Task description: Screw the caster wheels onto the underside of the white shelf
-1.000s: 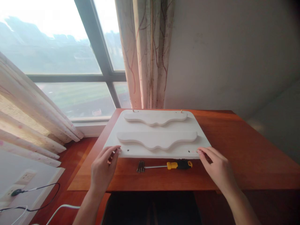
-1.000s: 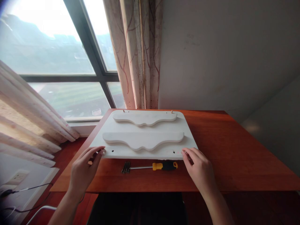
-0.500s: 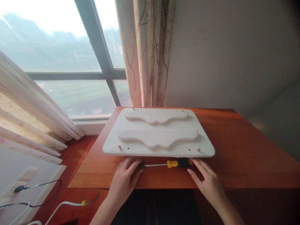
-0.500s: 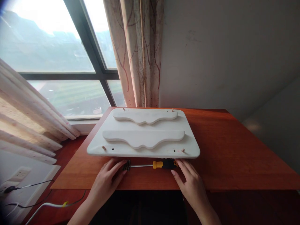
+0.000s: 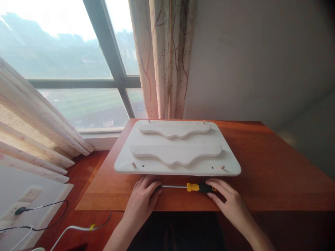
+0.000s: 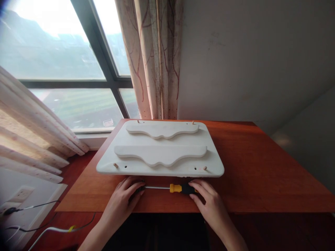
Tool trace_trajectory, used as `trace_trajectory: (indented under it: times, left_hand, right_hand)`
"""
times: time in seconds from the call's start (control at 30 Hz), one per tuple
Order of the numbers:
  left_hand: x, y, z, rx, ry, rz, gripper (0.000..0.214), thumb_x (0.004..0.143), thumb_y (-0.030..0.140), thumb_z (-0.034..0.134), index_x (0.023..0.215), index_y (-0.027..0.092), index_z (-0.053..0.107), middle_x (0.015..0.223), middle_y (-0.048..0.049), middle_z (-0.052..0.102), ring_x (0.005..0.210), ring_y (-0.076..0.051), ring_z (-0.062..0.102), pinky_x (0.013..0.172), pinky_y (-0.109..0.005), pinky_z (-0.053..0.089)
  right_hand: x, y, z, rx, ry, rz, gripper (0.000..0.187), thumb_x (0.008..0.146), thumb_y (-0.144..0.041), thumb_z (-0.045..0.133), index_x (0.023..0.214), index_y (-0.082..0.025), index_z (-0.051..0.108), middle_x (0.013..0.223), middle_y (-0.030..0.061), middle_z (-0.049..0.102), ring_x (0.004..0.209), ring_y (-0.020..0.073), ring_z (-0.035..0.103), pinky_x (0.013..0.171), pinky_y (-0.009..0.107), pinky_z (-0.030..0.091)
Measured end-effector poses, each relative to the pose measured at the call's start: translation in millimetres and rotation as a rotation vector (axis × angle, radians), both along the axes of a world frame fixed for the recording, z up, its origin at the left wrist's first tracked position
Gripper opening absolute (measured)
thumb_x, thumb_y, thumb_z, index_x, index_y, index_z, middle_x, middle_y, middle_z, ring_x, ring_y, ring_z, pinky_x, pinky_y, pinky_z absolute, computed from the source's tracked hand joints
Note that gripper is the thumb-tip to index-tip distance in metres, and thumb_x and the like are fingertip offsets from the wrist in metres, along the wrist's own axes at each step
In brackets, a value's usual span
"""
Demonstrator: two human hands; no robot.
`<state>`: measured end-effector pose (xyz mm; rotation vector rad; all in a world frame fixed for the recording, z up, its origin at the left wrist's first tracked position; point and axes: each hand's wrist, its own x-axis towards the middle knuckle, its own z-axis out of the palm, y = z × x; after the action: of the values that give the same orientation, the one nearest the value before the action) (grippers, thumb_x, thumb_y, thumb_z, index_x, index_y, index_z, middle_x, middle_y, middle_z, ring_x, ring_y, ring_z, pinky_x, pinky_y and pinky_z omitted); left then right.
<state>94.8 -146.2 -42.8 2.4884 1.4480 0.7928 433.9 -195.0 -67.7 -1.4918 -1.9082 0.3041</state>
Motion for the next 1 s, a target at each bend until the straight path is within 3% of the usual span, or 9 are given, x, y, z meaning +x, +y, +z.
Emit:
trace_trajectory:
  times: [0.37,0.6,0.73,0.87,1.0]
  left_hand:
    - [-1.4,-2.1,-1.1,0.007,-0.011,0.011,0.018,0.096,0.028,0.057,0.107,0.025,0.072,0.112,-0.0095,0.070,0.101,-0.026,0.068,0.086,-0.040,0.059]
    - [-3.0,-3.3,0.8,-0.009,-0.063,0.009,0.019,0.096,0.028,0.058,0.111,0.025,0.069,0.112,-0.0094,0.070,0.102,-0.026,0.068,0.087,-0.038,0.059]
    - [-4.6,-4.1,16.9,-0.044,-0.171,-0.035,0.019,0.096,0.025,0.056,0.110,0.024,0.069,0.109,-0.0090,0.071,0.096,-0.021,0.071,0.083,-0.030,0.060]
    - [-10.3,-1.7,44.5,-0.104,-0.291,-0.103,0.021,0.097,0.023,0.055,0.109,0.024,0.071,0.103,-0.0072,0.074,0.085,-0.017,0.073,0.074,-0.024,0.060]
    - [-19.2,10.7,75.9,0.002,-0.298,-0.048,0.018,0.095,0.028,0.058,0.103,0.025,0.074,0.096,-0.0052,0.076,0.086,-0.019,0.073,0.075,-0.027,0.060]
  right_hand:
    - [1.0,-1.0,7.8,-0.041,-0.045,0.016,0.033,0.093,-0.031,0.062,0.125,-0.029,0.068,0.126,0.0059,0.071,0.115,0.0242,0.069,0.098,0.037,0.059]
    - [6.1,-2.9,14.1,0.023,-0.070,0.004,0.032,0.094,-0.035,0.063,0.124,-0.027,0.070,0.124,0.0063,0.072,0.113,0.0236,0.070,0.096,0.034,0.060]
    - [13.2,-4.6,30.4,0.034,-0.041,-0.017,0.029,0.094,-0.037,0.063,0.120,-0.028,0.073,0.121,0.0056,0.074,0.110,0.0240,0.072,0.095,0.034,0.060]
    - [24.7,-2.9,59.0,-0.021,0.068,0.004,0.024,0.095,-0.037,0.062,0.113,-0.029,0.075,0.112,0.0039,0.077,0.099,0.0219,0.075,0.086,0.031,0.063]
    - [40.9,14.3,81.9,0.040,0.127,-0.076,0.022,0.094,-0.040,0.063,0.106,-0.028,0.075,0.107,0.0047,0.078,0.095,0.0228,0.075,0.084,0.032,0.062]
